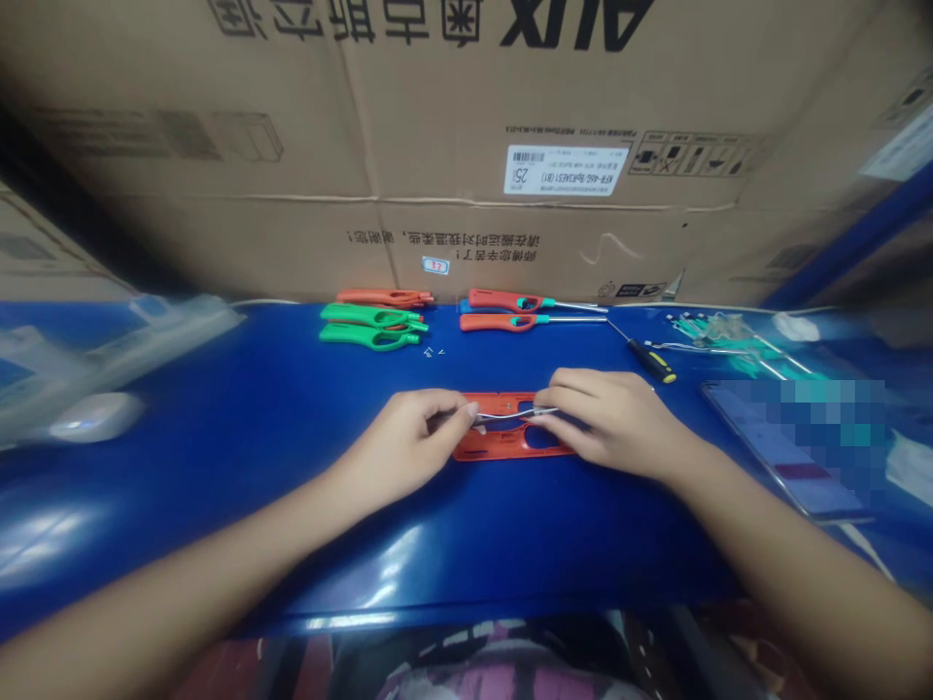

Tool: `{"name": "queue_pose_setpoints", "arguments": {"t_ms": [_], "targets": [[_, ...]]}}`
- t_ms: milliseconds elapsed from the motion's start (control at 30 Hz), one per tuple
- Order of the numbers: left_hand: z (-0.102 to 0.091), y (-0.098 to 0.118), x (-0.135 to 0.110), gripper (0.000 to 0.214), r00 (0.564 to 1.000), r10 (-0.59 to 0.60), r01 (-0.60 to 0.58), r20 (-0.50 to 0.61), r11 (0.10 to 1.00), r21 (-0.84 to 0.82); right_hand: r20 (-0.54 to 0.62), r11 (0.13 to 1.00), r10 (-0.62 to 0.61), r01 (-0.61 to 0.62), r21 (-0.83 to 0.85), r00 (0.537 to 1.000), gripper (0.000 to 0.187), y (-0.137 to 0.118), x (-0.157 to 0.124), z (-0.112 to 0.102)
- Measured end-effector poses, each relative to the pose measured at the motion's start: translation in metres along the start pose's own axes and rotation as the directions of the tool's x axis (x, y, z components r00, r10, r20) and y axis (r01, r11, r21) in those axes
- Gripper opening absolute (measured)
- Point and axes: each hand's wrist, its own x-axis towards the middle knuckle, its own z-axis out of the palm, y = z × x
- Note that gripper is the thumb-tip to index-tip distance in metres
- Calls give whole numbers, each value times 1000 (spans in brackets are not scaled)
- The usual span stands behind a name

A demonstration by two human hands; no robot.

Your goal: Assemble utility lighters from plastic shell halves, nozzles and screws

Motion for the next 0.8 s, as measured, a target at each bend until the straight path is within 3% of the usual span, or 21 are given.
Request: {"name": "queue_pose_setpoints", "arguments": {"t_ms": [333, 567, 800], "targets": [[8, 5, -9, 29, 980, 189, -169, -64, 956, 242, -8, 984, 136, -134, 122, 991, 27, -6, 7, 3], [9, 4, -11, 24, 981, 189, -167, -50, 943, 288, -22, 953, 211, -200, 228, 977, 28, -9, 6, 5], [11, 4, -11, 21, 987, 158, -151, -11, 958, 244, -4, 960, 229, -225, 168, 973, 29, -11, 8, 6]]}}
